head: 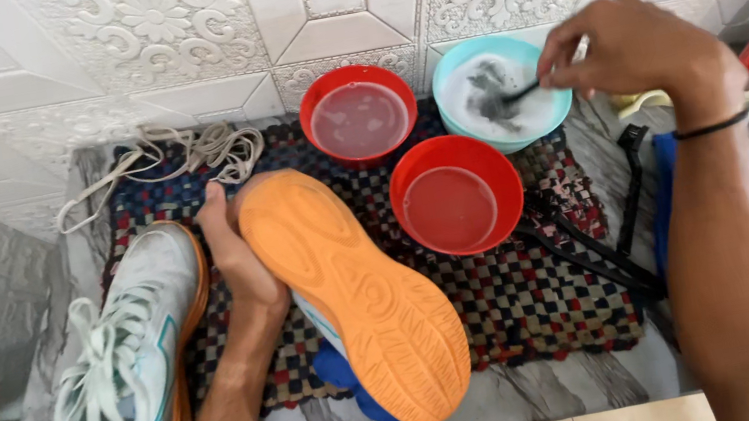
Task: The person scrubs the sole of a white and orange sneaker with a brush dipped in soapy water, then wipes it with a blue cloth. They repeat this process multiple times, focusing on the bottom of the shoe.
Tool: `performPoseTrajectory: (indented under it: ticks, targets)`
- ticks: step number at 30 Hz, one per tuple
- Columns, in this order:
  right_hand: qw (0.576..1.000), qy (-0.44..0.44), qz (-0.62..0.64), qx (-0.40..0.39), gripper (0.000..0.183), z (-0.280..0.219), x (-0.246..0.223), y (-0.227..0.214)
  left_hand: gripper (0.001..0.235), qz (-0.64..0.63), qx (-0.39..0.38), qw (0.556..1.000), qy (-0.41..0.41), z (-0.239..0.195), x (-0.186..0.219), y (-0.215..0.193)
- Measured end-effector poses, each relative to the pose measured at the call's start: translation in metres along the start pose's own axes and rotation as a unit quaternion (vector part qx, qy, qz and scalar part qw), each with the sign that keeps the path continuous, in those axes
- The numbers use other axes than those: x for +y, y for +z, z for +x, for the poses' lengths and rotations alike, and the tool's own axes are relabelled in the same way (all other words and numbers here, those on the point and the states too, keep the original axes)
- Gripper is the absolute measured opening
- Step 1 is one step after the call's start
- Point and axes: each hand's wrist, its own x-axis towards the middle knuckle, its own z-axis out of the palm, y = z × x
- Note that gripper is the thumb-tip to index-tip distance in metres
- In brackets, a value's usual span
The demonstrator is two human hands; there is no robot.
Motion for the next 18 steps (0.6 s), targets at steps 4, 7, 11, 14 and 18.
performPoseTrajectory:
  ticks: [4,7,11,14,18]
  targets:
    - [0.999,0.032,0.021,-0.020,0.012,-0.009,0.004,-0.007,0.070,0.065,-0.083,0.994,0.015,-0.013,0.010,0.008]
    - [0.999,0.022,-0.001,0.031,0.013,-0.016,0.002,-0.011,0.070,0.073,-0.081,0.994,0.013,-0.014,0.012,0.009]
    - [0.986,-0.065,-0.019,0.150,0.010,-0.027,0.012,-0.015,0.070,0.067,-0.090,0.994,0.006,-0.012,0.010,0.009]
    - [0.968,-0.076,-0.013,0.237,0.006,-0.037,0.007,-0.017,0.069,0.034,-0.087,0.996,0.002,-0.011,0.007,0.007]
    - [0.936,-0.151,-0.075,0.309,0.009,-0.039,0.016,-0.013,0.071,0.063,-0.086,0.994,0.008,-0.014,0.011,0.009]
